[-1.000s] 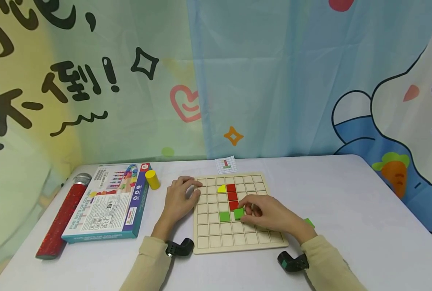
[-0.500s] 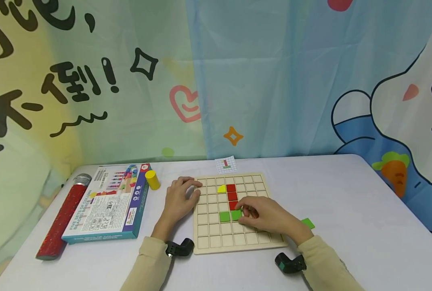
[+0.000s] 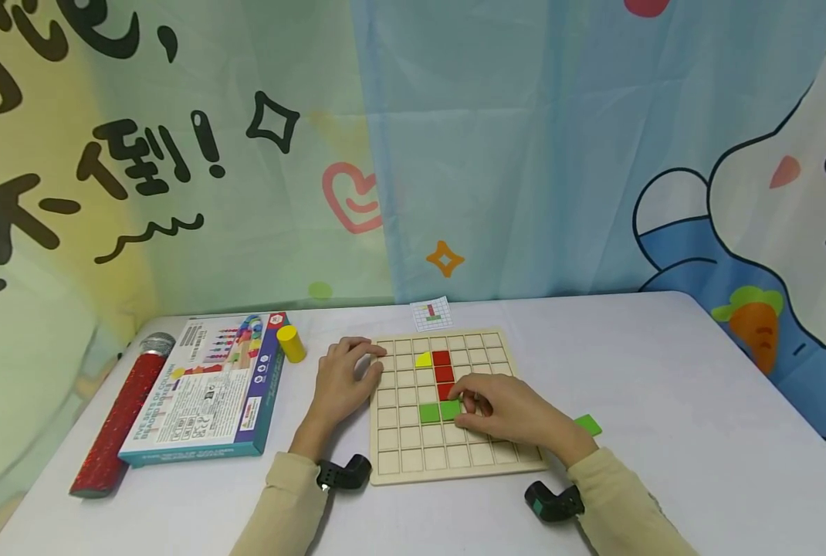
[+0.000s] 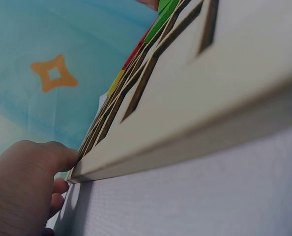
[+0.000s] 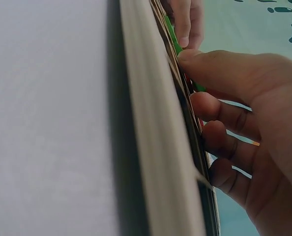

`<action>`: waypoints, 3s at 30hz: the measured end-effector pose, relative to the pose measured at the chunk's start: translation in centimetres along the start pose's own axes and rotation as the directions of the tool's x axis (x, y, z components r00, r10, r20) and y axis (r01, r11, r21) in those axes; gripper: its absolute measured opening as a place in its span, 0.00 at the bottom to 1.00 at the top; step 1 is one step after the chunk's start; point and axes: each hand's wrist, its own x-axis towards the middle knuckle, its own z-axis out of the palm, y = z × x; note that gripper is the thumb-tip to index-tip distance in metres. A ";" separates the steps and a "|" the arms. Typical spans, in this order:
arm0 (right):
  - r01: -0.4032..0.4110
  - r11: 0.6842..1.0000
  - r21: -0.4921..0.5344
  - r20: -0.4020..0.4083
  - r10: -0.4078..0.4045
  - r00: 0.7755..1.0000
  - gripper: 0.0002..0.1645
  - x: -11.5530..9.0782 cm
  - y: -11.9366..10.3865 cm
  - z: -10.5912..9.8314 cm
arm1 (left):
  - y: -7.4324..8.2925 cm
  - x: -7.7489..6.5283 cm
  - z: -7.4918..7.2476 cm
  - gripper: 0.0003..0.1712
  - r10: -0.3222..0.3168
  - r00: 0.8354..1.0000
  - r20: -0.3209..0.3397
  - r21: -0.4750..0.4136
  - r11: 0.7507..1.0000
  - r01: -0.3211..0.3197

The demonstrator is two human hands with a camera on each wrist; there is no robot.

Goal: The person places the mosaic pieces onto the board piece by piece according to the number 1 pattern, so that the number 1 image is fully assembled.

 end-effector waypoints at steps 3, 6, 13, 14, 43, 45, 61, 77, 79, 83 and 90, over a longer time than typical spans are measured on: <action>-0.001 1.000 0.004 -0.001 0.001 1.000 0.16 0.0 0.0 0.0 | 0.0 0.0 0.0 0.10 -0.002 1.000 0.004 0.005 1.000 0.002; -0.006 1.000 0.005 -0.003 0.006 1.000 0.16 0.0 -0.1 0.0 | 0.1 0.0 -0.1 0.10 0.005 1.000 0.002 0.002 1.000 -0.005; -0.015 1.000 0.001 -0.002 0.015 1.000 0.16 0.1 -0.1 0.0 | 0.2 0.1 -0.3 0.10 0.006 1.000 0.001 -0.002 1.000 -0.006; -0.016 1.000 0.001 -0.002 0.016 1.000 0.16 0.1 -0.1 0.0 | 0.2 0.1 -0.3 0.10 0.004 1.000 0.004 0.000 1.000 -0.004; -0.059 0.993 0.106 0.016 0.058 0.998 0.12 -0.2 -0.2 -0.2 | 0.1 0.0 -0.2 0.10 0.003 1.000 0.010 0.003 1.000 -0.003; -0.051 0.989 0.139 0.032 0.047 0.998 0.12 -0.3 0.0 -0.5 | 0.1 0.0 -0.2 0.10 0.005 1.000 0.007 0.003 1.000 -0.005; -0.148 0.981 0.129 -0.046 0.155 0.987 0.13 -4.6 4.7 -4.5 | 0.0 0.1 0.0 0.10 0.014 1.000 -0.002 0.012 1.000 -0.014; -0.275 0.934 0.227 0.218 0.226 0.949 0.18 -9.3 8.8 -8.3 | 0.1 0.1 0.0 0.10 0.013 1.000 -0.002 0.023 1.000 -0.013; -0.265 0.939 0.218 0.200 0.223 0.954 0.16 -9.1 8.7 -8.1 | 0.1 0.1 0.0 0.10 0.011 1.000 -0.002 0.018 1.000 -0.010; -0.257 0.949 0.182 0.163 0.229 0.960 0.14 -8.5 8.4 -7.6 | 0.0 0.0 -0.1 0.10 0.003 1.000 0.000 0.009 1.000 -0.003; -0.276 0.941 0.198 0.198 0.237 0.951 0.21 -8.7 8.7 -7.8 | -0.2 -0.1 0.0 0.10 0.001 1.000 0.000 0.009 1.000 -0.001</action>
